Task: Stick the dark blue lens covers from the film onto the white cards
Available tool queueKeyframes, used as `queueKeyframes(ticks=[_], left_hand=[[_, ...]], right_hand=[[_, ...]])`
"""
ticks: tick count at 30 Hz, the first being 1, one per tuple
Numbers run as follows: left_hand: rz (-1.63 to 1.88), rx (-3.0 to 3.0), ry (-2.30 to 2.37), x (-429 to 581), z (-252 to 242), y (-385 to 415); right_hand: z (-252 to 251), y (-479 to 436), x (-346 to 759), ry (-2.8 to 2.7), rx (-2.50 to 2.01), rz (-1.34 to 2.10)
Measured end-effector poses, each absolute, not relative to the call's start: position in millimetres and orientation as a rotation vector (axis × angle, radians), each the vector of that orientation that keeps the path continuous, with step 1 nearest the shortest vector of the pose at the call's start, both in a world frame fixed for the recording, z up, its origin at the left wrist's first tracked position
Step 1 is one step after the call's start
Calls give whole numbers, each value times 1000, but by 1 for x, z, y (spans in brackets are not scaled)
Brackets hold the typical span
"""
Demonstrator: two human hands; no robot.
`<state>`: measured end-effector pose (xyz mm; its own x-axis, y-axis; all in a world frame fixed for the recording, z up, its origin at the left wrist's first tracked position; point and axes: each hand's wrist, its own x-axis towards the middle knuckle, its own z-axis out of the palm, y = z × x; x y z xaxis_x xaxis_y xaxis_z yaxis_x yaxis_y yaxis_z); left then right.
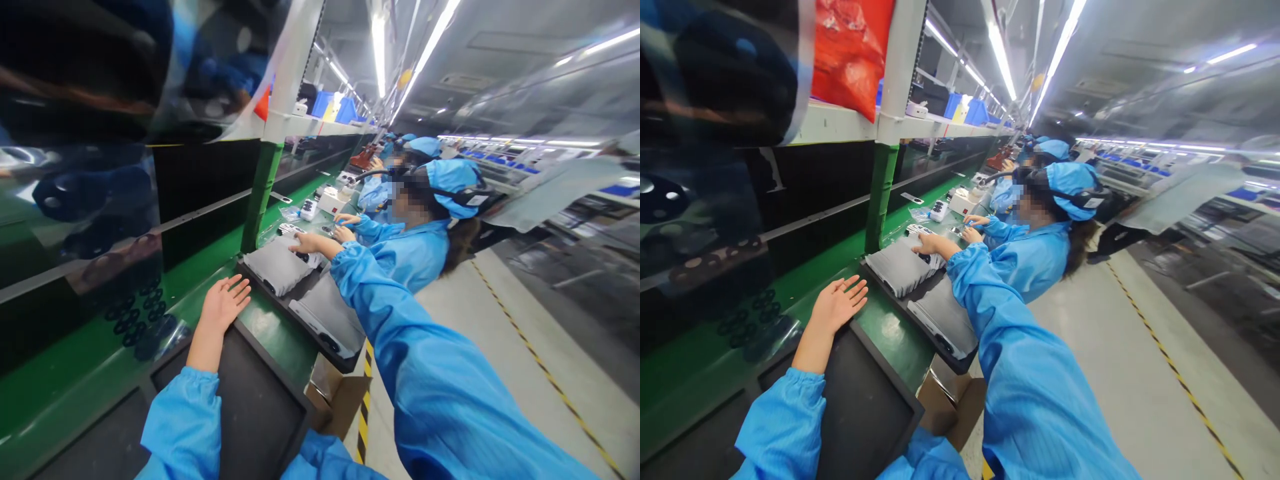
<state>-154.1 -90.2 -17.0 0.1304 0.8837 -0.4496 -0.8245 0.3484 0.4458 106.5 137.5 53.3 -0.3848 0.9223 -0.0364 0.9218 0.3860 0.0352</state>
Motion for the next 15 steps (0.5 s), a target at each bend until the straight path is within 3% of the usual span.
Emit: queueKeyframes(ticks=[15], left_hand=[[1261,64,748,-157,-16,-90]], right_hand=[[29,115,122,2698,1701,-157]])
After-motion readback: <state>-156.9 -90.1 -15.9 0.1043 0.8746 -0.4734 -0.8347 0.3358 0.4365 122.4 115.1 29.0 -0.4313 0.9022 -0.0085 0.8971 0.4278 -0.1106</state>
